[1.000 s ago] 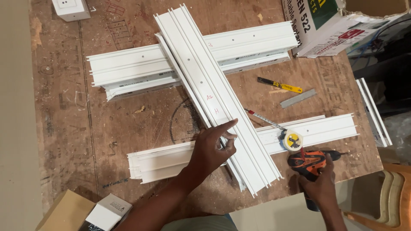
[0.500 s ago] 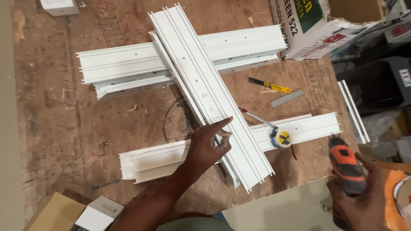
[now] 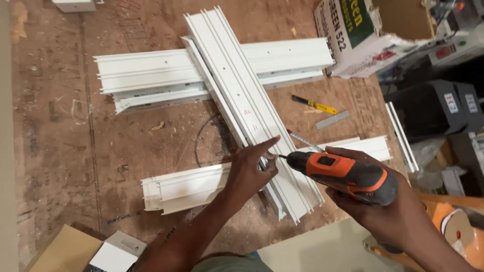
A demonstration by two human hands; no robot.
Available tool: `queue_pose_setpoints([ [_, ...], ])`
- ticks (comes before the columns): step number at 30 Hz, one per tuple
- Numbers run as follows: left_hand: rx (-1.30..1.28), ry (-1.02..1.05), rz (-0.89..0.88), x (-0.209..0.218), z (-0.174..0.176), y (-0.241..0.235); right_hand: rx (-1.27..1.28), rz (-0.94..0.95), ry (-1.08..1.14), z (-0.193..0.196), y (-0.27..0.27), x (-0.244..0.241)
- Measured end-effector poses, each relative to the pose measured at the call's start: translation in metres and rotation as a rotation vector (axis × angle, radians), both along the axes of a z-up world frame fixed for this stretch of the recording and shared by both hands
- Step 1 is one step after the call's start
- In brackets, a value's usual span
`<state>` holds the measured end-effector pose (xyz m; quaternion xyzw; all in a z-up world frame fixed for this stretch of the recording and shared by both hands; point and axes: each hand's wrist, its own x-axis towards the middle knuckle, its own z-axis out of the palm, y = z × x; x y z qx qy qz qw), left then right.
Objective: Measuring, marking, and drilling into white plastic profiles to assemble a frame.
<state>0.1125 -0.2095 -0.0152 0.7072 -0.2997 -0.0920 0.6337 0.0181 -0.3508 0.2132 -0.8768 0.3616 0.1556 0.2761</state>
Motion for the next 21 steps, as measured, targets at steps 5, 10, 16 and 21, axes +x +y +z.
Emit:
queue_pose_setpoints([
  [5, 0.034, 0.022, 0.006, 0.001, 0.003, 0.0, -0.019, 0.038, 0.074, -0.013, -0.012, 0.004],
  [10, 0.044, 0.02, -0.013, 0.0, 0.001, 0.0, 0.073, 0.122, -0.023, -0.016, -0.012, 0.007],
  [16, 0.039, 0.015, -0.009, 0.0, -0.001, 0.0, -0.055, 0.084, 0.22, -0.001, -0.003, 0.024],
  [21, 0.029, -0.022, 0.002, 0.0, -0.003, -0.001, 0.166, 0.289, -0.09, -0.017, -0.031, 0.019],
])
